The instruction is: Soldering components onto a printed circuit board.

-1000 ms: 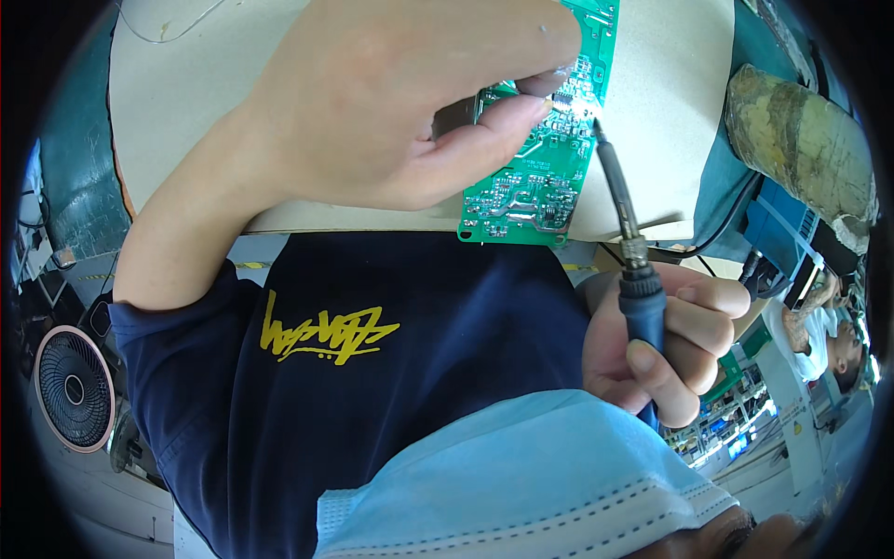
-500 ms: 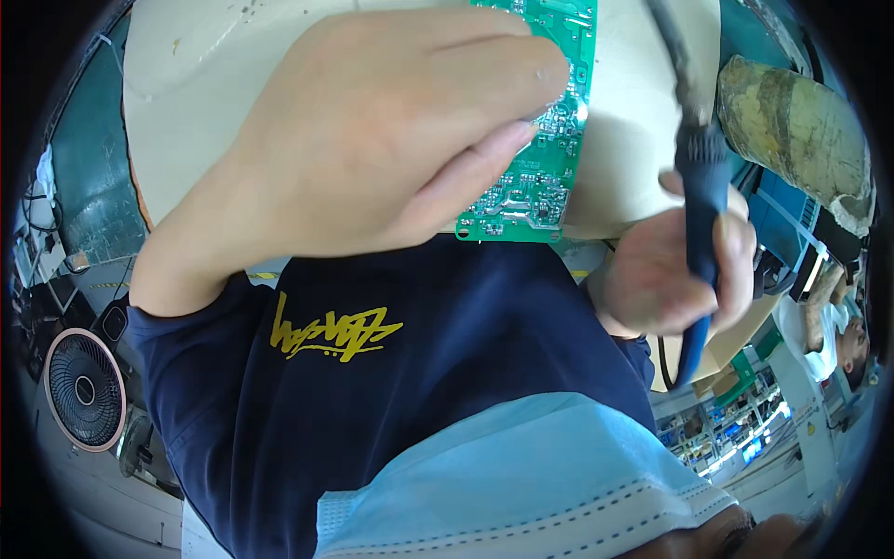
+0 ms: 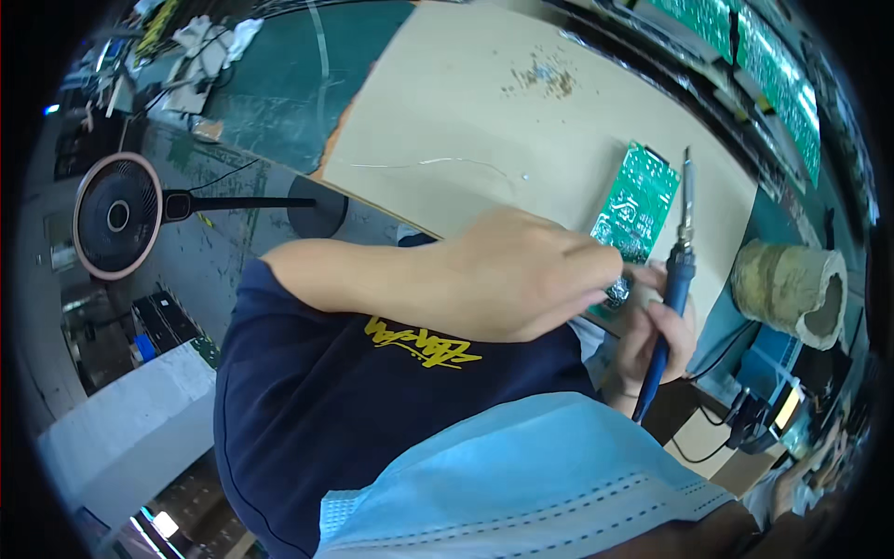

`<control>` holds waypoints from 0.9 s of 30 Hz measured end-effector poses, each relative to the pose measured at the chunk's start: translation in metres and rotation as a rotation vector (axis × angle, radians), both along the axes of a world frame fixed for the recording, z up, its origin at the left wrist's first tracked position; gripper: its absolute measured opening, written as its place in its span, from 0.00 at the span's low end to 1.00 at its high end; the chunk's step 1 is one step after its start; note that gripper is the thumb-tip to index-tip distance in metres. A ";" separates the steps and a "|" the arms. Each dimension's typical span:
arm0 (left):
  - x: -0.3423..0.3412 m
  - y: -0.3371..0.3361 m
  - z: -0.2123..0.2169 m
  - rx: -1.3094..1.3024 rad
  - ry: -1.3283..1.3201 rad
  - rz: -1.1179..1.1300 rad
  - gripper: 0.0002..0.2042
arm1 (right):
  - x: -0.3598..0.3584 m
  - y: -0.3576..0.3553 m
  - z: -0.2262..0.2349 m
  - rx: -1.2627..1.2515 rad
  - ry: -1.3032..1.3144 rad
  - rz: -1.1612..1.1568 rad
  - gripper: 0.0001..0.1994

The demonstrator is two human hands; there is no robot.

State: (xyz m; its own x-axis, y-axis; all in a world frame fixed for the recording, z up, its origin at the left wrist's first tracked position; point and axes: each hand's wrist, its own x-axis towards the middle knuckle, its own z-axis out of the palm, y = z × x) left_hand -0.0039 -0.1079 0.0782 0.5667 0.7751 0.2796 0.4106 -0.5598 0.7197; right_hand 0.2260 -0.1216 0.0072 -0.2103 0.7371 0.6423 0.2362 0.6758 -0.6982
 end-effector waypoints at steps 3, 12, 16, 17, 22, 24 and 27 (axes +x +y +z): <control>0.012 -0.008 -0.003 0.099 -0.062 0.068 0.08 | -0.007 -0.004 0.003 0.021 0.057 0.051 0.19; 0.016 -0.014 0.001 0.175 -0.096 0.035 0.06 | -0.002 -0.015 0.012 0.122 0.120 -0.059 0.16; -0.025 -0.013 0.007 0.171 0.110 0.150 0.04 | 0.017 -0.009 0.016 0.135 0.142 -0.176 0.15; -0.038 -0.013 0.006 0.172 0.166 0.195 0.04 | 0.023 -0.006 0.015 0.152 0.143 -0.215 0.15; -0.086 -0.017 -0.013 -0.033 0.190 0.313 0.08 | 0.051 0.005 0.008 0.122 0.125 -0.175 0.11; -0.093 -0.018 -0.017 -0.165 0.300 0.189 0.09 | 0.059 0.006 0.002 0.090 0.066 -0.134 0.10; -0.096 -0.016 -0.016 -0.338 0.327 0.023 0.11 | 0.063 0.002 -0.005 0.027 -0.010 -0.032 0.10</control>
State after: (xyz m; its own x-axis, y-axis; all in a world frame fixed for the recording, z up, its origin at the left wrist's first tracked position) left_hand -0.0996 -0.1242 0.0626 0.5644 0.8054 -0.1808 0.6558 -0.3044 0.6909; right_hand 0.2895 -0.1200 0.0019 -0.1932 0.7259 0.6601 0.2646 0.6864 -0.6774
